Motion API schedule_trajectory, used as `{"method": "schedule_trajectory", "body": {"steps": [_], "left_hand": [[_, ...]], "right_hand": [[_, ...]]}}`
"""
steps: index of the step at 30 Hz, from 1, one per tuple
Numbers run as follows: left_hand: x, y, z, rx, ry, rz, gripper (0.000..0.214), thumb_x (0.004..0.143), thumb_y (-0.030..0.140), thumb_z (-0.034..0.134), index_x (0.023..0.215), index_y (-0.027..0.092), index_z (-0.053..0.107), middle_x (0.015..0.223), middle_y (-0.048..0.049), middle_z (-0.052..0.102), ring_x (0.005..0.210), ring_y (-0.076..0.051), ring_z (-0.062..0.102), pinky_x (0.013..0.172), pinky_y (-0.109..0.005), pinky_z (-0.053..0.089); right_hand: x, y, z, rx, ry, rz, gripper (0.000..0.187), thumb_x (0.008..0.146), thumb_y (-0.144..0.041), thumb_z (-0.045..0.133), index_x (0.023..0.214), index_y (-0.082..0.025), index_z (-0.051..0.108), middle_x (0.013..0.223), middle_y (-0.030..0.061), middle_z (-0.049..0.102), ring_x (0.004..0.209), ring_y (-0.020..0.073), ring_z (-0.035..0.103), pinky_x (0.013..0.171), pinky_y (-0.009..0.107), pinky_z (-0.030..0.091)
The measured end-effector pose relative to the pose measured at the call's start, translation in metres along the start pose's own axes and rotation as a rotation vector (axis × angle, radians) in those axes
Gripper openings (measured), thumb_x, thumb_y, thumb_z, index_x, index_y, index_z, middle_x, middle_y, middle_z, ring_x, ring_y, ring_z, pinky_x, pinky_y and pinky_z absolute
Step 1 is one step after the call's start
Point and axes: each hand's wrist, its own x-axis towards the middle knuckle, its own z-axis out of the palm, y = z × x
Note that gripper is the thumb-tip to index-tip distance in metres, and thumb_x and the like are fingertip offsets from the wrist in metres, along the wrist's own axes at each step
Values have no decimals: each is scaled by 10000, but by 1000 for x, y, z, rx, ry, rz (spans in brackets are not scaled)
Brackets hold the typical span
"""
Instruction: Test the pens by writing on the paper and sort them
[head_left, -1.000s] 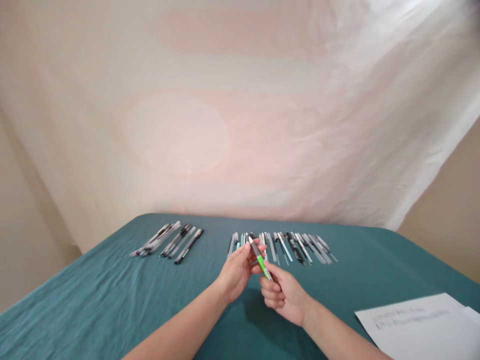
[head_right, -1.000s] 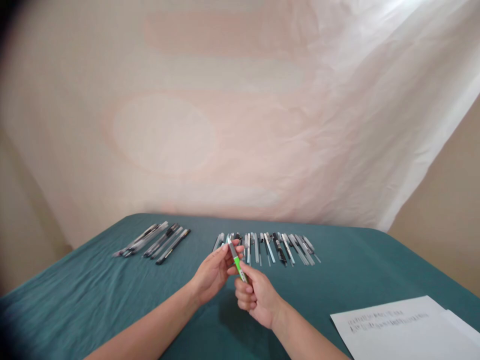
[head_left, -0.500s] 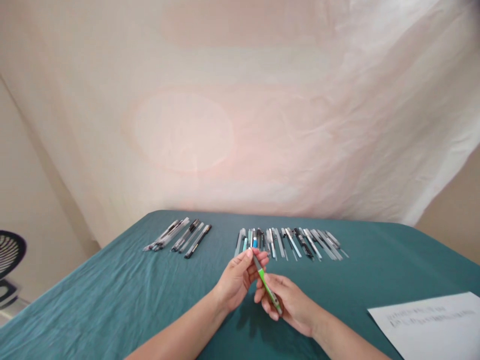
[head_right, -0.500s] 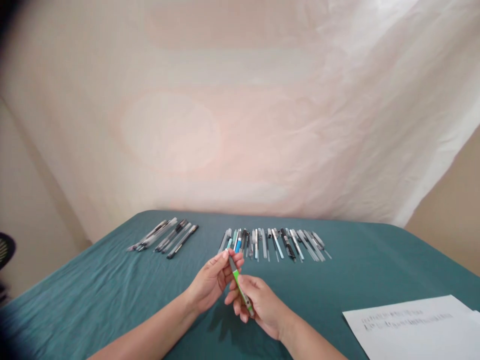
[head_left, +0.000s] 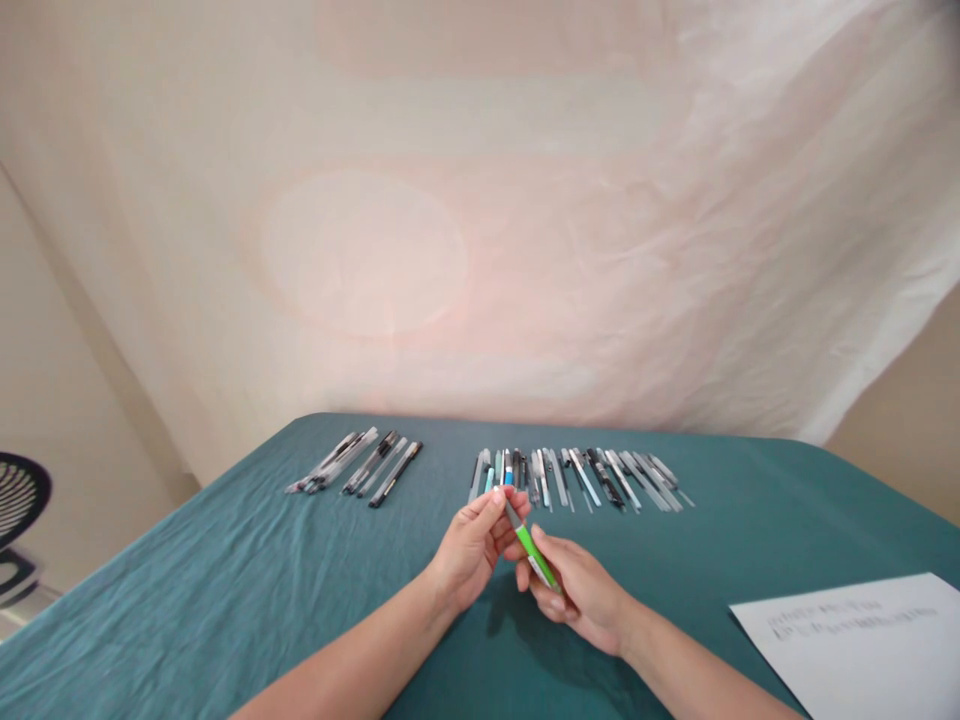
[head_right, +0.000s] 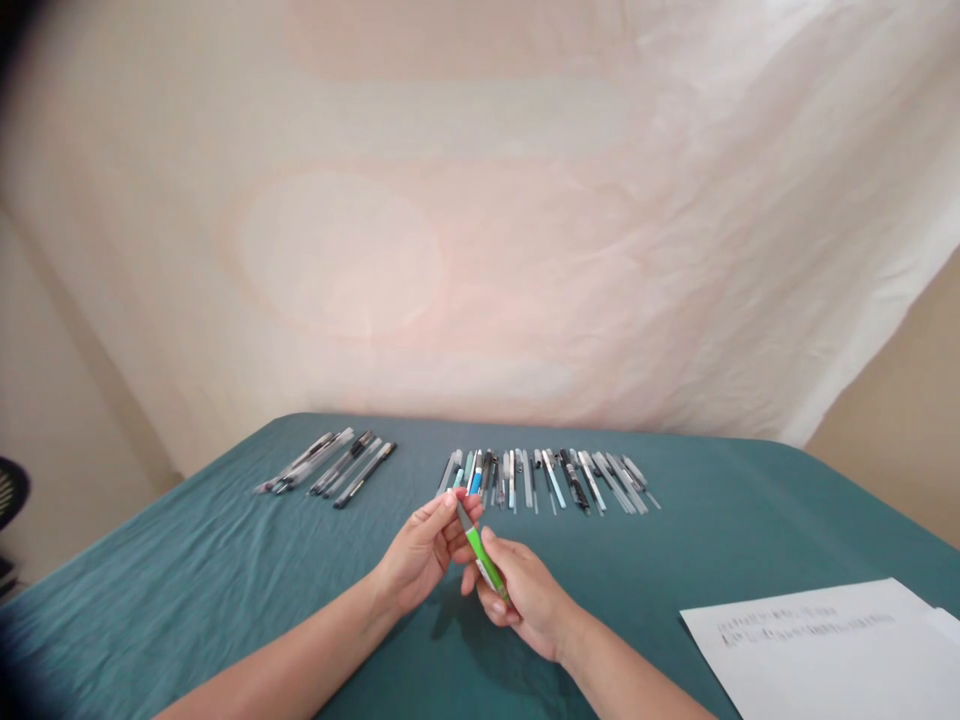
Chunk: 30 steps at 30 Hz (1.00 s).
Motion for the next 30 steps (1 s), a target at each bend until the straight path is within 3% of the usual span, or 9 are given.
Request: {"method": "schedule_trajectory", "body": {"steps": [3,8,11,14,20,26,30], "left_hand": [[1,0,-2,18,3,12,183,756,247,614,904,139,618,918,-78,659,859,-142,609,706,-214,486],[3,0,-5,49,-2,30,179,739,233,633,883,127,628,879,-67,653,801,-121,604,684,-197,481],[4,0,-8,65,4,43,157,736,248,634,837,129,622,826,-51,644,690,-94,589,616,-182,475],[5,-1,-9,80,5,55,145,739,261,630,801,130,613,795,-38,634,626,-73,562,576,-169,460],[4,-1,-7,78,-16,70,139,715,249,653,764,129,605,780,-35,630,705,-93,570,635,-184,454],[3,0,-5,108,3,63,190,689,300,670,712,131,585,746,-17,616,575,-66,528,542,-176,427],[3,0,-5,105,30,71,204,658,292,696,701,128,582,732,-21,622,617,-79,547,577,-180,432]], "right_hand": [[0,1,0,-21,42,-39,320,857,-415,447,831,-120,567,655,8,537,372,2,283,326,147,125],[1,4,2,-71,90,-94,236,814,-361,547,736,-139,533,574,-33,485,405,18,337,367,150,247],[0,2,2,-75,44,-37,285,843,-408,476,783,-138,547,553,-28,490,363,16,290,332,154,185],[0,0,1,-65,24,-11,336,851,-442,435,815,-129,554,678,19,551,378,9,286,322,150,128],[0,3,4,-145,99,-93,269,765,-406,591,740,-150,513,612,-29,509,422,29,373,356,149,279],[-1,-3,4,-92,41,19,368,808,-502,470,815,-140,540,645,-7,535,362,1,257,314,142,120],[-1,1,6,-143,102,-44,355,774,-492,531,774,-137,542,663,-7,524,410,15,323,328,138,188]]}}
